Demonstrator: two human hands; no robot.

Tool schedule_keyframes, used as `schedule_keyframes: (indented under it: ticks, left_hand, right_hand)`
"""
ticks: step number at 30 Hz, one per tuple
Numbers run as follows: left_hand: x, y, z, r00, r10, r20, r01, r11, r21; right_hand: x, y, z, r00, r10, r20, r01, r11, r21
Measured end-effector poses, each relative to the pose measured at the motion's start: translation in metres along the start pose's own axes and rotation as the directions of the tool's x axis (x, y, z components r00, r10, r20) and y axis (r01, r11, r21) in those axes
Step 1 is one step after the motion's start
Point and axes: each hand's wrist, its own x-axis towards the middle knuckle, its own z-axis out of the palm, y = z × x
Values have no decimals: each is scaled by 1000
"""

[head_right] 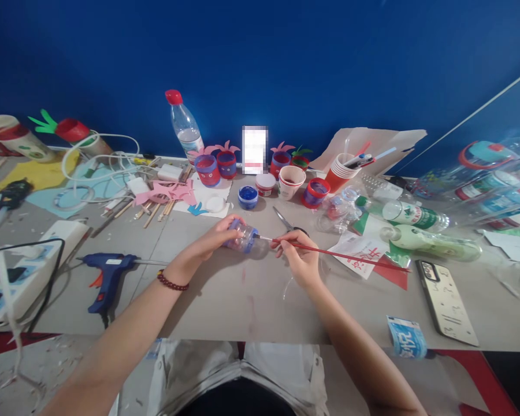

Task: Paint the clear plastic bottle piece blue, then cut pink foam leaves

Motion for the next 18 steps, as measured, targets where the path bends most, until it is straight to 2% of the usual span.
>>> schedule_keyframes:
  ticks: [3, 9, 15, 18]
  left_hand:
    - [-1, 1, 1, 1000, 1, 1, -1, 1000, 12]
    - [-1, 1, 1, 1000, 8, 0, -8, 1000, 11]
    - [0, -2, 1, 1000, 16, 9, -17, 1000, 25]
    - [0, -2, 0, 1000, 29, 10, -29, 999, 40]
  right_hand:
    - [1, -3, 2, 1000, 4, 1, -4, 999, -32]
    - [0, 0, -2, 997, -33, -70, 30, 999, -37]
    - [-1, -1, 0, 999, 33, 11, -33, 999, -10]
    - [0, -4, 1, 1000, 20, -4, -21, 999, -42]
